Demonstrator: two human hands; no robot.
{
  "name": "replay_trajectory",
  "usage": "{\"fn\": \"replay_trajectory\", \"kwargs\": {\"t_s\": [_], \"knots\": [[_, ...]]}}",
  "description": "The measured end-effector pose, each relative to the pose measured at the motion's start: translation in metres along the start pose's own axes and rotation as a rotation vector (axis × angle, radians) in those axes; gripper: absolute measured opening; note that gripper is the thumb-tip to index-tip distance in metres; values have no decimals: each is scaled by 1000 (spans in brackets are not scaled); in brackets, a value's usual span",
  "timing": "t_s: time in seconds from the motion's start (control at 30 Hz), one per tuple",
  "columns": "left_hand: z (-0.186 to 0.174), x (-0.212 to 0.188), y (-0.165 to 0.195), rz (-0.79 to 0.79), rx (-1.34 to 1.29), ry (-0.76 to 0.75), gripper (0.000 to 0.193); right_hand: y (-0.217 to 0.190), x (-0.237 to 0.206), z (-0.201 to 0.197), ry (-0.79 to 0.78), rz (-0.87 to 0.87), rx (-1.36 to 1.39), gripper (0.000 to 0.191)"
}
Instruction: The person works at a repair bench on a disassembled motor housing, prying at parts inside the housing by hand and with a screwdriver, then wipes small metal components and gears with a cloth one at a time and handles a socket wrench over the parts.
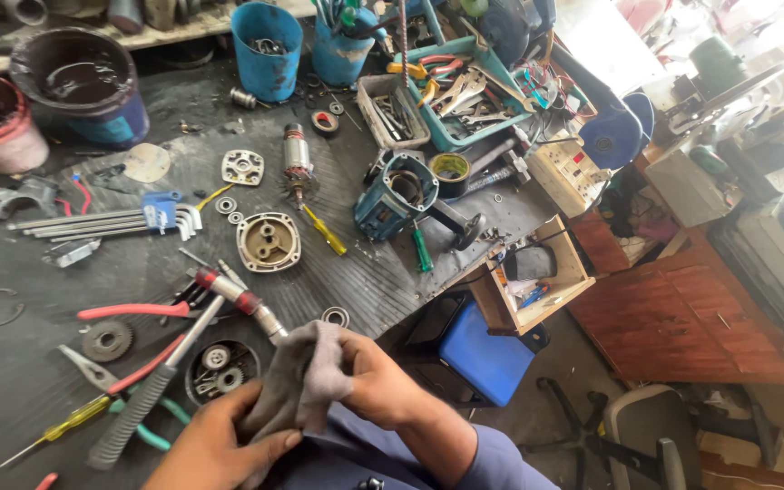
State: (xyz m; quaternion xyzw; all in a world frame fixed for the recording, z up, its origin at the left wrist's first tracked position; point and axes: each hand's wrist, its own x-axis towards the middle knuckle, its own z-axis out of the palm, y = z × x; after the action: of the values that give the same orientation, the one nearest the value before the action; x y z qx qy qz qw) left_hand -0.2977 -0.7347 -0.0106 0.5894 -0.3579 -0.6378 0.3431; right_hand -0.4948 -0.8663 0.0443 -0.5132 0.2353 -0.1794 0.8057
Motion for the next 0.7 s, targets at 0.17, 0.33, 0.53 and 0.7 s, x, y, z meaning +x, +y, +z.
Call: {"fn": "replay_trajectory", "kwargs": {"t_s": [0.17,0.33,0.53,0.7], "knots": [[-47,-38,-15,499,-2,251,30,11,3,43,172,-37,-89,28],[-42,-78,-1,422,-335,297,24,33,6,101,311,-61,-175,28],[-54,-124,23,665,-364,223,26,30,11,145,144,-138,-21,37],[-74,-120,-1,462,-595,370,34,38,17,170,133,-46,-189,39]]}}
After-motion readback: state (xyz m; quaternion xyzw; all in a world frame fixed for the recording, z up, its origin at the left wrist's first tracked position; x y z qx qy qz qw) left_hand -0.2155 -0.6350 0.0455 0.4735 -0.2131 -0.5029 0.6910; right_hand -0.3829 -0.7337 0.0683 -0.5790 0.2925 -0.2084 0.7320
